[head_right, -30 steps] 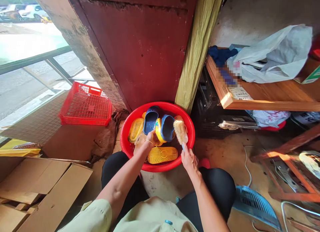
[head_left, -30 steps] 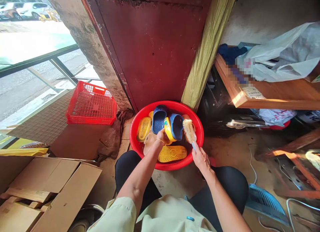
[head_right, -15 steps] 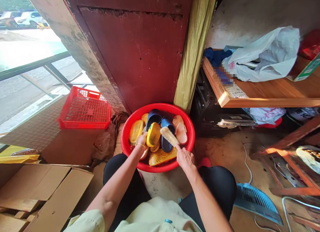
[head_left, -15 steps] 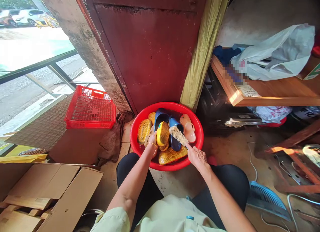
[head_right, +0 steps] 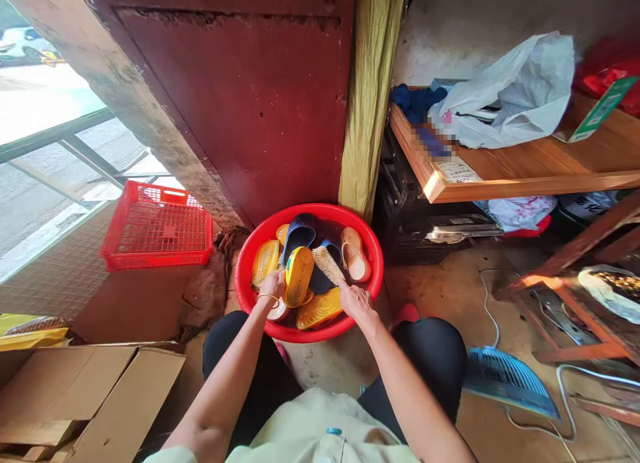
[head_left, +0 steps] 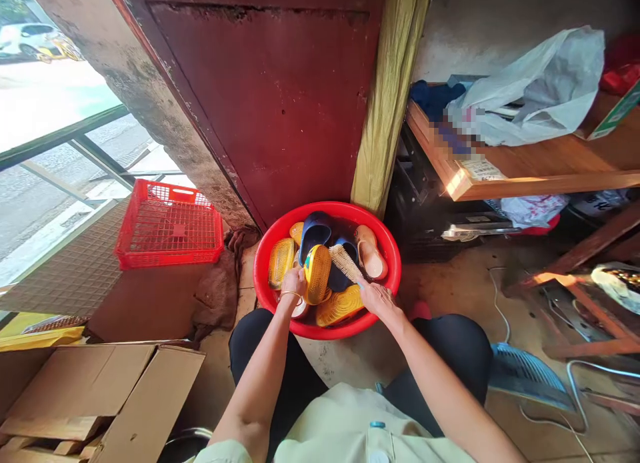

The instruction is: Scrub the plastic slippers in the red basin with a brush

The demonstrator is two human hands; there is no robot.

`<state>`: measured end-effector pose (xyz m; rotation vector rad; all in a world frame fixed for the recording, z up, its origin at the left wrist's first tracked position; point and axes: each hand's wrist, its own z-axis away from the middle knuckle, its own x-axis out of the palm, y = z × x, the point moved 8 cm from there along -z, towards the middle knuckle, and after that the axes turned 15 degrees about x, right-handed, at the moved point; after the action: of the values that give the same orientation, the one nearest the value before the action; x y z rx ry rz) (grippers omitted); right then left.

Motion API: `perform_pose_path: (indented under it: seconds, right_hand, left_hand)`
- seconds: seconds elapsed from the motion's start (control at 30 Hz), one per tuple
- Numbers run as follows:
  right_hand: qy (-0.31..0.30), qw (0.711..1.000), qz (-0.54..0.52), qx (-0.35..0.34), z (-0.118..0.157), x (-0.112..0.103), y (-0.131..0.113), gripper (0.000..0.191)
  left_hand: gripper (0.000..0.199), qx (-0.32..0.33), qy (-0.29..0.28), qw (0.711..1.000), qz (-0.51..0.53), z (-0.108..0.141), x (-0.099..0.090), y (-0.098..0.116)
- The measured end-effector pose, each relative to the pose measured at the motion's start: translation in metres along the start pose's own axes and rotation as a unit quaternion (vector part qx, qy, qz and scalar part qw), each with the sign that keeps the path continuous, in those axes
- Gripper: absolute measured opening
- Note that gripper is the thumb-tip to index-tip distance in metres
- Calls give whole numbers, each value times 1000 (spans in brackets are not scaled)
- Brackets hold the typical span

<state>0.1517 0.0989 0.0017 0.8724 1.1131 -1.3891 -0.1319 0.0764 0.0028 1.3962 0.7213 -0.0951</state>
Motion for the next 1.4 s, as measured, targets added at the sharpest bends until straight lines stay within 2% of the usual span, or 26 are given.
perform_pose_path:
  seconds: [0.07,0.13,0.23,0.3,0.37,0.43,0.53,0.6,0.67,0.7,0.73,0.8,0.87,0.93,1.07,1.17,1.27,1.33,1.4]
  right_hand:
    - [-25,1000,-12,-11,1,-1,2,60]
    - [-38,999,-22,-22,0,-5,3,60]
    - [-37,998,-31,-27,0,-9,2,60]
    - [-35,998,-34,-29,0,-9,1,60]
    - [-35,998,-30,-32,1,-8,1,60]
    - [-34,998,-25,-40,1,-6,-1,60]
    - [-24,998,-29,-45,2,-5,0,58]
    - [-13,998,-42,-44,3,-6,3,57]
    - [0,997,-69,-44,3,-8,7,56]
    - [7,995,-93,-47,3,-9,8,55]
    - [14,991,-126,-51,4,-10,9,54]
    - [31,975,-208,-64,10,-12,6,52]
    - [45,955,-282,-86,21,-12,-3,51]
    - [44,938,-320,-123,37,-9,-20,51]
    - [18,935,-305,-180,57,-9,-51,51]
    - [37,956,-255,-140,41,-28,-50,51]
    - [58,964,-239,-101,19,-53,-41,50]
    - [53,964,-235,-109,19,-60,-42,50]
    - [32,965,-228,-125,33,-55,-46,51]
  left_hand:
    - [22,39,21,994,-101,7,-10,14]
    - [35,119,37,969,-211,16,-11,38]
    - [51,215,7,934,-286,29,11,64]
    - [72,207,-26,925,-317,30,27,62]
    - [94,160,-48,927,-336,27,37,48]
    - [106,121,-62,937,-322,20,42,30]
    - [106,92,-63,964,-242,7,35,11]
    - [97,71,-32,986,-149,-2,19,5]
    - [88,47,4,999,0,-9,2,4]
    - [84,36,11,995,95,-11,-3,4]
    - [80,25,4,981,194,-11,-5,6]
    - [71,-7,-37,929,369,-7,1,11]
    - [62,-46,-69,877,474,1,11,14]
    - [58,-65,-69,847,523,5,20,15]
    - [57,-28,-69,832,550,4,32,23]
    - [57,-16,-108,836,538,8,39,28]
    - [66,-21,-128,835,535,13,44,29]
    - [68,-35,-102,827,552,13,43,26]
    - [67,-51,-62,820,566,11,39,23]
